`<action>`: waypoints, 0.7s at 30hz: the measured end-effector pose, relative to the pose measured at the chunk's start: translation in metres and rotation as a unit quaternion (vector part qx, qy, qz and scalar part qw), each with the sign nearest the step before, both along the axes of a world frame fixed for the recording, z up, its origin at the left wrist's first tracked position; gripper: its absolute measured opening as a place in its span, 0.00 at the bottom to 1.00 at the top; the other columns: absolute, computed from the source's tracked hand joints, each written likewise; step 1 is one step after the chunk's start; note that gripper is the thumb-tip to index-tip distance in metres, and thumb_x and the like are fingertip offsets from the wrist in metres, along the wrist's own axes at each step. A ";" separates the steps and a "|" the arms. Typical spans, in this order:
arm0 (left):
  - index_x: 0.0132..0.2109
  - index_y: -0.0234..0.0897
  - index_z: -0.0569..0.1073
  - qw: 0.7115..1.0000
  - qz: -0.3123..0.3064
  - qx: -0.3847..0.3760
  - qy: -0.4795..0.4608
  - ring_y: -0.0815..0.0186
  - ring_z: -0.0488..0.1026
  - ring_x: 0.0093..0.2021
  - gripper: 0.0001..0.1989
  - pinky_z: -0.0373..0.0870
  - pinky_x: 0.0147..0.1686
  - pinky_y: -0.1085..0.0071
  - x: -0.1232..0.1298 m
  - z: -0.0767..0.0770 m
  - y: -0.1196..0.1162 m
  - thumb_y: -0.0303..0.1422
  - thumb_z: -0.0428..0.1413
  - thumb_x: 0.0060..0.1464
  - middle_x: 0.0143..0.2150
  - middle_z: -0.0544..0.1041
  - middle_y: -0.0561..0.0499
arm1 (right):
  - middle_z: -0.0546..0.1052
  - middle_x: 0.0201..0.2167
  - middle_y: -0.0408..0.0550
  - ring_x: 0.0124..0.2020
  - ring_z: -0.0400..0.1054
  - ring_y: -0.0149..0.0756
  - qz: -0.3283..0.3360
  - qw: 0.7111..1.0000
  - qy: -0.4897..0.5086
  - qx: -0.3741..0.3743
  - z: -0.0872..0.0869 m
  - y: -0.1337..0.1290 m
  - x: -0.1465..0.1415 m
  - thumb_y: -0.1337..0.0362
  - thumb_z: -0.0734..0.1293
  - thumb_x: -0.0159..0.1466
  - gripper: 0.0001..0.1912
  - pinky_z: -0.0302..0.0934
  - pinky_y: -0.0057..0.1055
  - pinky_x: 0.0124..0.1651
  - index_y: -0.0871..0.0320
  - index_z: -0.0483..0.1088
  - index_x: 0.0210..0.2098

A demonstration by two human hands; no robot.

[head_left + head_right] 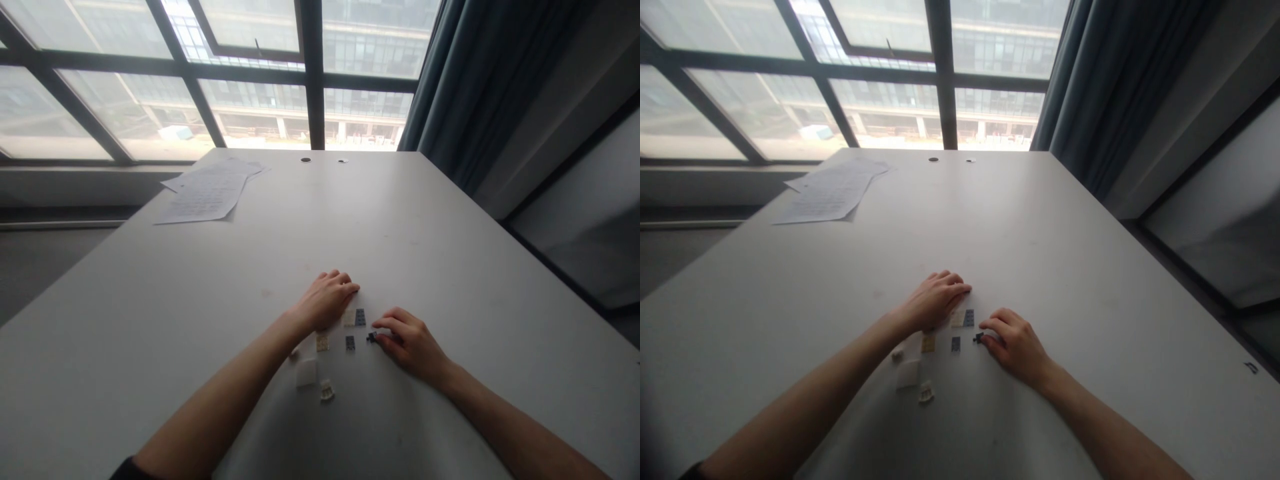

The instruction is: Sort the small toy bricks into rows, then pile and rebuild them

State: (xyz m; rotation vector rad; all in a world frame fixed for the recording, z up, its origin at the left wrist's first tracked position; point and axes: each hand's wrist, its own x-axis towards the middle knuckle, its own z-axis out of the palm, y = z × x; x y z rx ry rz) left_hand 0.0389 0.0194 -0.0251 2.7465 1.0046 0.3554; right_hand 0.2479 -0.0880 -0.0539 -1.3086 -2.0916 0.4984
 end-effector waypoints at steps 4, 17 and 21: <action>0.55 0.44 0.69 0.999 0.019 0.014 -0.032 0.60 0.68 0.46 0.16 0.65 0.48 0.61 -0.009 0.005 -0.005 0.31 0.49 0.60 0.47 0.74 0.47 | 0.74 0.37 0.49 0.37 0.70 0.36 -0.005 1.000 0.008 0.007 0.000 -0.001 0.000 0.63 0.64 0.64 0.09 0.67 0.31 0.39 0.54 0.73 0.42; 0.45 0.39 0.73 0.941 0.272 0.027 -0.199 0.65 0.71 0.37 0.11 0.71 0.37 0.70 -0.153 -0.025 -0.051 0.36 0.50 0.59 0.42 0.74 0.49 | 0.74 0.36 0.48 0.37 0.69 0.36 -0.018 0.999 0.044 0.009 0.001 -0.002 0.001 0.65 0.63 0.64 0.07 0.66 0.32 0.41 0.54 0.72 0.39; 0.46 0.40 0.73 0.957 0.232 -0.003 -0.174 0.62 0.71 0.44 0.12 0.71 0.43 0.68 -0.153 -0.027 -0.052 0.38 0.51 0.59 0.46 0.74 0.47 | 0.73 0.36 0.49 0.36 0.69 0.36 -0.023 0.999 0.042 0.006 0.003 -0.002 0.001 0.64 0.63 0.64 0.06 0.66 0.31 0.39 0.55 0.72 0.39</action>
